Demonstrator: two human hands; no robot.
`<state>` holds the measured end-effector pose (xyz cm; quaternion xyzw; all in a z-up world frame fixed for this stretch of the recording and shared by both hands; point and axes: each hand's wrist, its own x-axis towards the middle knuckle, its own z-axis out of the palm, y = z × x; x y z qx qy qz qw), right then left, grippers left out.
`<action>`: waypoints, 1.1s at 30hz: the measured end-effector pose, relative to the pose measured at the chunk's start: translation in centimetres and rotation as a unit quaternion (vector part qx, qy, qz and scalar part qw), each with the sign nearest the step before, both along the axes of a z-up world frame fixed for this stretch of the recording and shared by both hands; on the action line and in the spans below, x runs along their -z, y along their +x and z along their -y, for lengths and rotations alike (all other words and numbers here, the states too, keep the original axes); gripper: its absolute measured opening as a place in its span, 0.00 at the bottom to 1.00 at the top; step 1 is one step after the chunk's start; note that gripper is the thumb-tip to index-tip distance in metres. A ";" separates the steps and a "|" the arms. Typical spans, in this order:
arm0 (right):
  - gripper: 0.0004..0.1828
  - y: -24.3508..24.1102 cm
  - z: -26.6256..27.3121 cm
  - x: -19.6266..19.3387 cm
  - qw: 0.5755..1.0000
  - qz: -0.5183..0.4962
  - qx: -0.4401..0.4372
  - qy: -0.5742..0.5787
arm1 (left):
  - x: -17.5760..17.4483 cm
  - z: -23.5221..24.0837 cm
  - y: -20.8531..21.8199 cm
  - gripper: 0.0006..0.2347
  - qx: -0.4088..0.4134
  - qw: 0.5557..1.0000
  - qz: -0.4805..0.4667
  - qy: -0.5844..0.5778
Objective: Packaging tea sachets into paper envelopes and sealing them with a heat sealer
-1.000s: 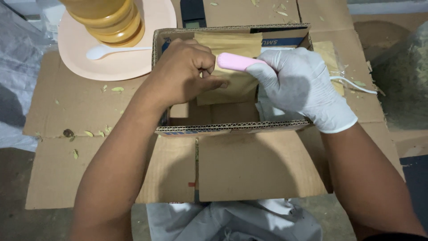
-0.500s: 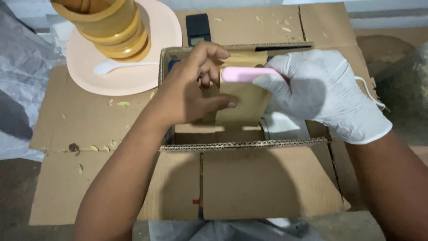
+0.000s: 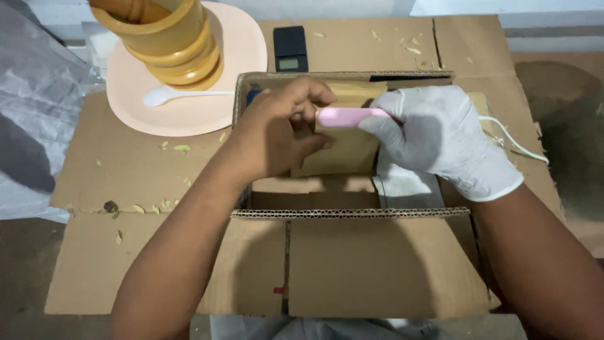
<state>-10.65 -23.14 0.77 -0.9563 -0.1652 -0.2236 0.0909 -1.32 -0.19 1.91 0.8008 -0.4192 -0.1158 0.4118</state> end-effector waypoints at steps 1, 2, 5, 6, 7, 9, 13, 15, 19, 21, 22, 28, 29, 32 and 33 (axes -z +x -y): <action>0.26 0.1 0.0 0.1 1.000 0.001 -0.006 0.010 | -0.2 0.1 0.0 0.17 0.002 1.000 -0.005 -0.010; 0.25 0.2 0.0 0.1 1.000 0.003 -0.012 0.020 | -0.4 0.1 0.0 0.16 0.003 1.000 -0.010 -0.019; 0.24 0.1 0.3 0.5 1.000 0.001 -0.008 0.010 | 0.0 0.2 0.1 0.14 0.015 0.999 0.034 -0.040; 0.24 -0.1 0.3 0.8 1.000 -0.002 -0.006 0.011 | 0.2 0.1 -0.1 0.14 0.017 0.999 0.031 -0.040; 0.24 0.0 0.4 1.0 1.000 0.003 -0.005 0.005 | 0.2 0.1 0.0 0.14 0.017 0.999 0.025 -0.043; 0.24 0.0 0.3 0.9 1.000 0.008 -0.002 -0.001 | 0.2 0.1 0.1 0.15 0.019 0.999 0.018 -0.047; 0.25 -0.3 0.0 0.7 0.999 0.017 -0.024 0.032 | 0.5 0.2 0.1 0.15 0.023 0.998 0.035 -0.050; 0.25 -0.2 0.2 0.8 0.999 0.016 -0.017 0.030 | 0.3 0.2 0.0 0.14 0.019 0.998 0.031 -0.051; 0.24 -0.1 0.4 1.0 1.000 0.009 0.002 -0.017 | -0.8 0.4 -0.4 0.15 -0.031 0.999 -0.028 0.018; 0.25 -0.1 0.3 0.9 0.999 0.014 0.008 -0.029 | -1.1 0.5 -0.4 0.15 -0.061 0.995 -0.047 0.064; 0.24 -0.1 0.2 0.8 0.999 0.018 0.007 -0.039 | -1.0 0.5 -0.4 0.17 -0.053 0.995 -0.022 0.078; 0.20 -0.5 0.3 -1.2 1.000 0.009 0.000 -0.019 | -0.1 -0.1 0.0 0.28 -0.026 0.994 0.067 0.080; 0.25 -0.6 0.5 -1.3 0.999 0.037 -0.004 -0.034 | -0.1 -0.1 -0.1 0.32 -0.026 0.993 0.077 0.085; 0.27 -1.1 1.9 -2.1 0.998 -0.048 0.038 0.011 | -0.1 -0.2 -0.1 0.30 -0.029 0.986 0.136 0.087; 0.27 -1.4 2.3 -2.0 0.998 -0.048 0.038 0.011 | 0.2 -0.3 0.0 0.30 -0.029 0.987 0.135 0.086</action>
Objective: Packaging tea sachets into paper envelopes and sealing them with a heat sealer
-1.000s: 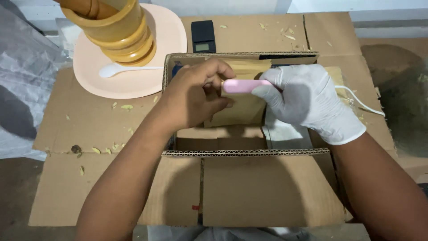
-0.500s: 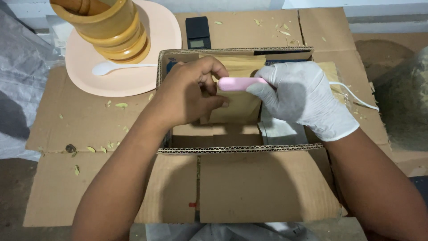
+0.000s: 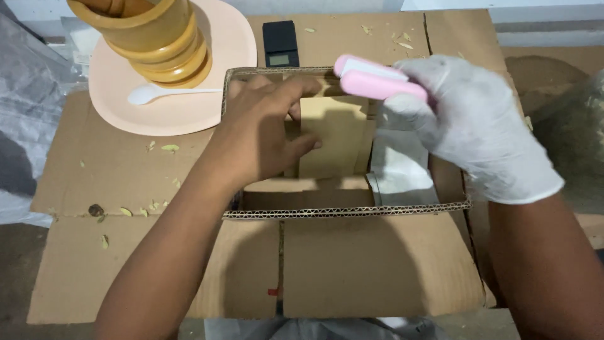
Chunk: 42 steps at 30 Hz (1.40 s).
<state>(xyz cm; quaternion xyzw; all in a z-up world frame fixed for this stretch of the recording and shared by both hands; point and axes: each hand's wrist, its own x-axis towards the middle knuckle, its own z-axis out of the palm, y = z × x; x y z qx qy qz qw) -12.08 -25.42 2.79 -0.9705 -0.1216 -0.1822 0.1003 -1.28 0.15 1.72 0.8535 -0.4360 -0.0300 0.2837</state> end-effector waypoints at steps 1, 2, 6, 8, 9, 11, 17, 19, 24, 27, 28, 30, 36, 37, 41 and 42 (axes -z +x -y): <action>0.26 -0.4 0.4 0.0 1.000 0.010 0.023 -0.005 | 0.3 -0.1 0.1 0.26 0.005 0.999 0.043 -0.007; 0.30 -0.7 0.8 -0.1 0.999 0.021 0.046 -0.009 | 0.5 -0.2 0.2 0.23 0.011 0.996 0.088 -0.013; 0.27 -2.8 -0.4 -1.7 0.997 -0.025 0.040 0.061 | 0.3 -0.8 0.0 0.22 0.021 0.987 0.148 -0.063; 0.33 -3.7 0.0 -1.6 0.997 -0.023 0.057 0.039 | -1.4 -0.6 -0.7 0.21 0.042 0.993 0.098 -0.048; 0.33 -3.7 0.4 -1.6 0.997 -0.020 0.062 0.038 | -2.3 -0.3 -1.1 0.21 0.047 0.993 0.100 -0.049; 0.31 -4.5 1.1 -1.2 0.999 0.023 0.043 0.017 | -3.9 0.4 -2.0 0.24 0.085 0.988 0.120 -0.037; 0.23 -5.5 2.9 -0.7 0.996 0.023 0.086 0.021 | -3.9 6.5 -3.2 0.25 0.165 0.971 0.170 -0.012; 0.22 -6.0 3.9 -0.5 0.995 0.044 0.089 0.003 | -3.5 8.7 -3.2 0.24 0.175 0.967 0.187 -0.007; 0.24 -8.0 5.6 0.1 0.981 0.010 0.194 0.024 | -2.9 13.5 -3.7 0.23 0.202 0.954 0.218 0.041; 0.20 -9.3 6.3 1.4 0.977 0.113 0.178 -0.028 | -2.6 16.2 -4.4 0.24 0.215 0.948 0.222 0.079; 0.24 -9.5 6.4 1.7 0.972 0.135 0.190 -0.024 | -2.6 17.1 -4.6 0.24 0.211 0.947 0.214 0.118; 0.28 -9.9 6.8 2.4 0.965 0.156 0.208 -0.019 | -2.6 18.7 -4.9 0.24 0.212 0.942 0.206 0.157; 0.32 -9.8 7.3 3.6 0.966 0.101 0.234 0.051 | -2.6 20.2 -5.2 0.26 0.223 0.939 0.189 0.182; 0.33 -9.7 7.2 3.6 0.960 0.085 0.258 0.061 | -2.8 20.2 -5.1 0.25 0.224 0.937 0.192 0.185; 0.35 -9.8 7.0 2.4 0.927 -0.006 0.347 0.144 | -2.1 21.2 -5.0 0.25 0.228 0.938 0.212 0.153; 0.35 -9.8 7.3 2.7 0.926 -0.006 0.349 0.144 | -1.7 21.7 -4.9 0.25 0.230 0.937 0.213 0.152</action>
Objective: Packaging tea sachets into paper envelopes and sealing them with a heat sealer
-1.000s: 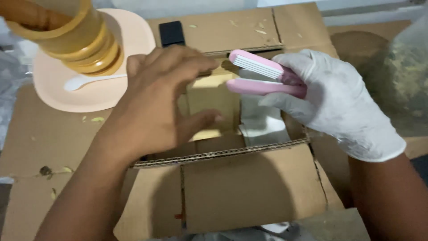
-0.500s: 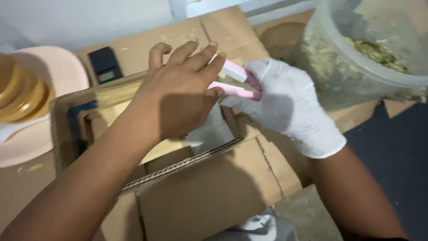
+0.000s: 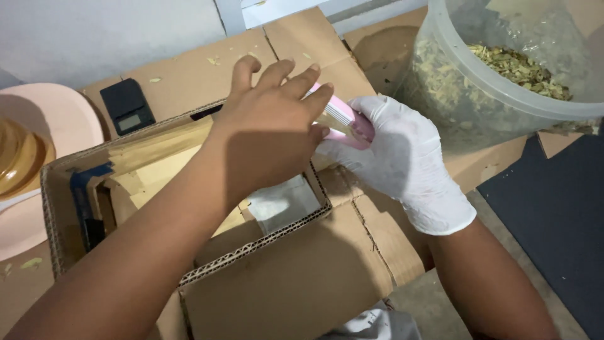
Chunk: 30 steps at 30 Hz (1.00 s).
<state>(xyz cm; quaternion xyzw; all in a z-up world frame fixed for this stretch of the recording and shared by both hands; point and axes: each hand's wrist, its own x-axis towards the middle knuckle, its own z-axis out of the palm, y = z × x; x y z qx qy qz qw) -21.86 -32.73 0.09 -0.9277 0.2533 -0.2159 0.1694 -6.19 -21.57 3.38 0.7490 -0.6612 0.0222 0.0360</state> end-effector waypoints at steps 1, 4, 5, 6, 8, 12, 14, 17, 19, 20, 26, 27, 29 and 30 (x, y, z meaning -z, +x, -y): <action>0.34 0.0 0.4 0.3 1.000 0.011 0.008 -0.013 | 0.5 0.6 0.1 0.23 0.017 0.999 0.039 -0.034; 0.31 -0.2 1.5 0.8 0.998 -0.006 0.059 0.005 | 1.1 3.3 -0.1 0.21 0.036 0.995 0.083 -0.042; 0.31 -0.2 1.9 0.9 0.995 -0.030 0.092 0.034 | 1.0 4.3 -0.2 0.20 0.030 0.995 0.091 -0.018; 0.31 -0.3 2.2 0.7 0.994 -0.029 0.098 0.035 | 0.7 5.2 -0.4 0.20 0.036 0.995 0.092 -0.019; 0.31 -0.4 2.9 0.6 0.982 -0.065 0.157 0.079 | 0.3 6.9 -0.8 0.20 0.030 0.995 0.086 0.046; 0.39 -1.4 4.9 3.5 0.986 -0.060 0.153 -0.008 | -1.6 9.2 -2.0 0.22 0.014 0.978 0.071 0.195; 0.36 -1.3 5.4 4.3 0.978 -0.122 0.166 -0.017 | -0.7 9.9 -1.7 0.14 0.035 0.978 0.065 0.193; 0.36 -1.2 6.0 4.9 0.971 -0.134 0.197 -0.019 | -1.1 10.5 -1.9 0.14 0.011 0.976 0.014 0.218; 0.36 -0.9 5.9 5.2 0.967 -0.153 0.201 -0.017 | -1.3 10.8 -1.9 0.13 0.017 0.971 0.023 0.238; 0.35 -0.8 5.8 5.2 0.964 -0.172 0.203 -0.015 | -1.4 10.9 -1.9 0.12 0.021 0.965 0.032 0.258; 0.32 -0.9 5.0 3.6 0.966 -0.190 0.174 0.018 | -0.4 11.2 -1.5 0.11 0.015 0.965 -0.010 0.261; 0.32 -0.9 5.1 3.8 0.966 -0.190 0.172 0.018 | -0.5 11.0 -1.5 0.11 0.012 0.965 -0.011 0.261; 0.33 -1.2 5.3 4.3 0.975 -0.150 0.162 -0.026 | -0.7 10.7 -1.5 0.10 0.016 0.966 -0.041 0.256; 0.33 -1.2 5.3 4.2 0.975 -0.150 0.161 -0.026 | -0.7 10.6 -1.4 0.10 0.015 0.966 -0.042 0.256</action>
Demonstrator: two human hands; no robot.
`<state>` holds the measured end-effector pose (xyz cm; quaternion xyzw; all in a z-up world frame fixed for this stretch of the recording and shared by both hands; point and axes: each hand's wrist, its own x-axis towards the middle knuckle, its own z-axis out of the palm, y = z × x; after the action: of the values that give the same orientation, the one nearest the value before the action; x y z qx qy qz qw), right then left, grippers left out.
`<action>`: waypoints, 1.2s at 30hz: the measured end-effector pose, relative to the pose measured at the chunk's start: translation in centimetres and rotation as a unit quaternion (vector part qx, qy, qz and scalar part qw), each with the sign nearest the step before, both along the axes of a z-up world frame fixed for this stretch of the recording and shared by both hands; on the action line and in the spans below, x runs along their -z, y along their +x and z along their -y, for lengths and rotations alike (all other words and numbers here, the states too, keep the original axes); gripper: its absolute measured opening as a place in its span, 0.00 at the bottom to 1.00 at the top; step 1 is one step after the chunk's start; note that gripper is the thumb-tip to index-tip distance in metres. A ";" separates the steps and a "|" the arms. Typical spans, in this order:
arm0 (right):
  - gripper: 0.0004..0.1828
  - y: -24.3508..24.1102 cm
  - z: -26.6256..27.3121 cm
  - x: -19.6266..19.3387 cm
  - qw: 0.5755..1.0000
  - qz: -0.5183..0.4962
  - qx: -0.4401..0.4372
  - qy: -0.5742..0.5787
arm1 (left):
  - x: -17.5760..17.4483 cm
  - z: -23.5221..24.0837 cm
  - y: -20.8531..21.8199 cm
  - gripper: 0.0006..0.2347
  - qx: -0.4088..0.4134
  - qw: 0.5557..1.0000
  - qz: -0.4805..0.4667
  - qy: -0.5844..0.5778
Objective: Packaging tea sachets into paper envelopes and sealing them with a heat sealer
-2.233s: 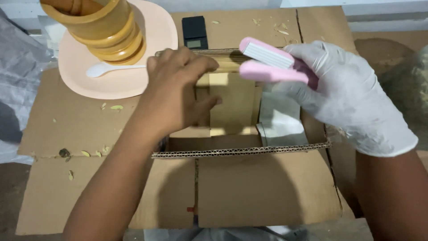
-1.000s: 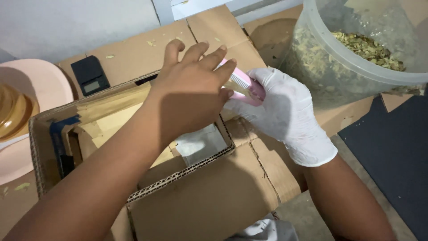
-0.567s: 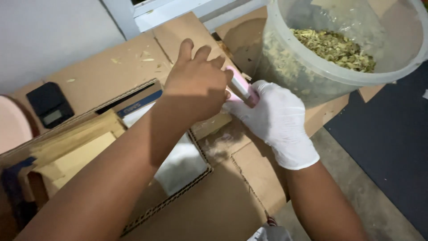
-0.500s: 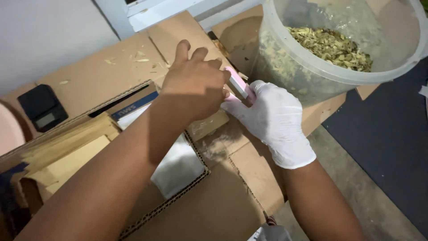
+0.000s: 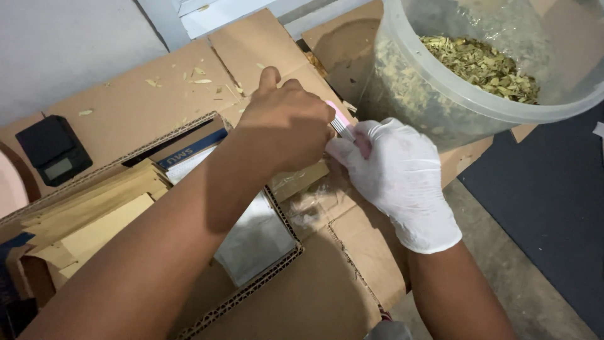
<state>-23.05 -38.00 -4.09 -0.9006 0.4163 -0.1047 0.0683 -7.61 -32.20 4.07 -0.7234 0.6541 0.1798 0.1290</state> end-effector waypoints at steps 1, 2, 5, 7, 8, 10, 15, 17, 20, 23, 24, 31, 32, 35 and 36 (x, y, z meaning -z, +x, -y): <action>0.20 0.0 0.0 -0.1 0.999 0.034 -0.020 -0.038 | 0.0 0.0 0.1 0.11 -0.011 1.000 -0.011 -0.001; 0.11 -0.1 0.0 -0.2 0.994 0.067 -0.039 -0.075 | 0.0 -0.1 0.1 0.12 -0.022 1.000 -0.022 -0.001; 0.10 -0.7 0.9 0.3 0.990 0.076 -0.049 -0.108 | -0.4 -0.4 0.0 0.14 -0.018 0.999 -0.022 0.023; 0.09 -0.9 0.4 -0.7 0.986 0.114 -0.085 -0.091 | 0.2 -0.7 0.1 0.12 -0.004 1.000 -0.019 0.008; 0.08 -0.9 0.3 -1.3 0.978 0.153 -0.119 -0.077 | 0.4 -0.8 0.3 0.11 0.012 1.000 -0.014 -0.011; 0.08 -0.9 -0.5 -2.3 0.971 0.164 -0.154 -0.083 | 0.1 -1.6 0.1 0.10 0.021 1.000 -0.014 -0.019; 0.06 -1.3 -1.8 -4.4 0.952 0.181 -0.227 -0.103 | 0.9 -2.6 0.6 0.12 0.042 0.998 -0.015 -0.050; 0.08 -1.4 -2.2 -5.0 0.943 0.170 -0.263 -0.111 | 2.0 -3.5 1.3 0.14 0.048 0.982 -0.061 -0.173; 0.10 -0.9 -3.6 -6.4 0.928 0.206 -0.293 -0.102 | -1.3 -5.4 0.2 0.22 0.000 0.994 -0.040 -0.101; 0.12 -0.7 -4.4 -6.3 0.935 0.178 -0.283 -0.121 | -1.4 -7.7 1.2 0.20 0.004 0.989 -0.053 -0.135; 0.12 -0.5 -4.6 -6.1 0.933 0.180 -0.288 -0.122 | -1.1 -8.6 1.6 0.20 -0.001 0.989 -0.051 -0.136; 0.13 3.0 -8.3 -7.1 0.906 0.164 -0.353 -0.168 | -1.7 -18.3 4.3 0.08 -0.022 0.947 -0.033 -0.320; 0.14 3.7 -9.0 -7.4 0.900 0.167 -0.367 -0.164 | -1.2 -20.3 5.2 0.17 -0.009 0.915 -0.015 -0.403; 0.13 5.5 -11.1 -7.8 0.863 0.204 -0.425 -0.180 | -1.5 -25.4 5.7 0.06 -0.066 0.898 -0.020 -0.435; 0.13 6.2 -11.8 -8.1 0.858 0.208 -0.435 -0.180 | -1.3 -26.7 5.9 0.06 -0.075 0.897 -0.012 -0.436</action>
<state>-16.83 -26.16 4.01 -0.9437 -0.0674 -0.3227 0.0286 -1.69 -5.53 5.42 -0.7518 0.6124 -0.1052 -0.2207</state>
